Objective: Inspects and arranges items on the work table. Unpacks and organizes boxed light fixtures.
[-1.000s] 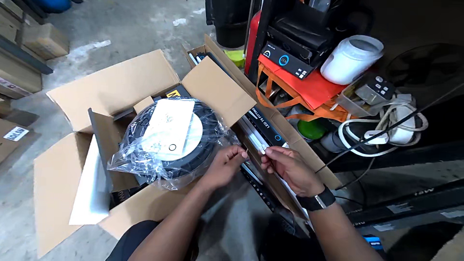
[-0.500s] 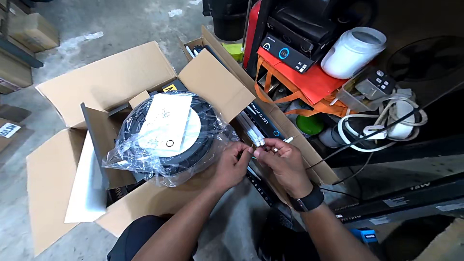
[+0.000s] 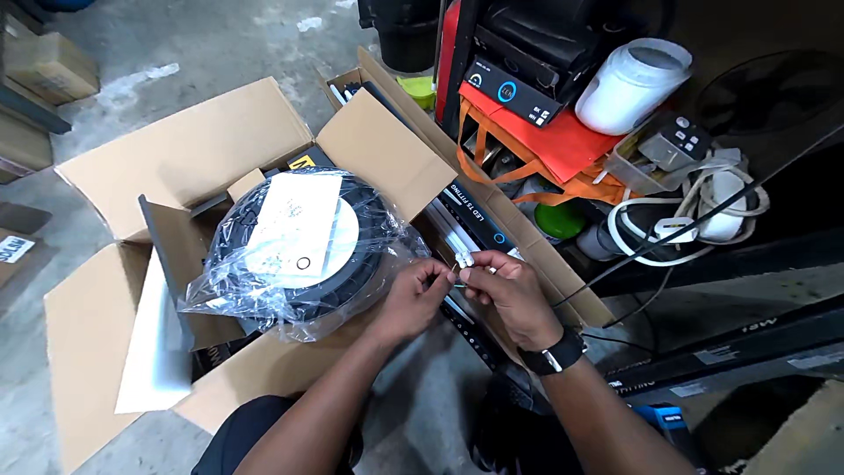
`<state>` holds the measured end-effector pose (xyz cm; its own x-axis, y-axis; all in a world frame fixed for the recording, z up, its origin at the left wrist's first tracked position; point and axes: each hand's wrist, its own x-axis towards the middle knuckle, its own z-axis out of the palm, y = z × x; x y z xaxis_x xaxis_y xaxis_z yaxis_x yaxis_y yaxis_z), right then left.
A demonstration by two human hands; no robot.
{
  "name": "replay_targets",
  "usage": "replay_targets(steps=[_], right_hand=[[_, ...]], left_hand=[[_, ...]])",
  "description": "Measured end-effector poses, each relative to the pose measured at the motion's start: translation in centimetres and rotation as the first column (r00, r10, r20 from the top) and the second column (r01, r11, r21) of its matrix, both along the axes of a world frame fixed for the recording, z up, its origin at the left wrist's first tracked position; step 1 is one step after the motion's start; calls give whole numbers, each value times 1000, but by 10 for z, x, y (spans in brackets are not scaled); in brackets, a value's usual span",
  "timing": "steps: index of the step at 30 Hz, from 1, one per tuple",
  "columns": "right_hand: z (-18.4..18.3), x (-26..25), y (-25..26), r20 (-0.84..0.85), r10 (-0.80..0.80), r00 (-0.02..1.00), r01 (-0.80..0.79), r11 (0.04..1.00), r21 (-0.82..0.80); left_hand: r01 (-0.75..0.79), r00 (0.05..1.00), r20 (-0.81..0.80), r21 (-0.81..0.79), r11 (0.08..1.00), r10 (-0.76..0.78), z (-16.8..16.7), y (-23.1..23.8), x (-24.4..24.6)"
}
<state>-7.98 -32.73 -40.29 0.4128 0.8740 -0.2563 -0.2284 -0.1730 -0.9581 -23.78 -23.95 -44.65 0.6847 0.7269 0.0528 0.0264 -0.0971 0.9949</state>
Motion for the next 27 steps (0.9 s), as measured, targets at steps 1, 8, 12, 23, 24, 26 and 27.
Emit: replay_targets(steps=[1,8,12,23,24,26,27], right_hand=[[0,3,-1,2,25,1000,-25,1000,18],[7,33,-11,115,234,965,-237,971,10],[5,42,-13,220,407,887,-390,913,-115],[5,45,-13,344,467,814,-433,884,-177],[5,45,-13,349,472,809,-437,881,-179],[6,44,-13,358,484,798,-448,875,-183],[6,44,-13,362,488,795,-454,873,-180]], left_hand=[[3,1000,-4,-10,1000,-3,2,1,-1],[-15,1000,15,-5,1000,15,13,9,-10],[38,999,-5,3,999,-38,13,13,-14],[159,986,-63,91,983,-154,9,20,-17],[161,986,-65,94,983,-155,9,20,-17],[163,985,-77,90,983,-156,9,19,-17],[163,984,-86,95,982,-155,9,18,-17]])
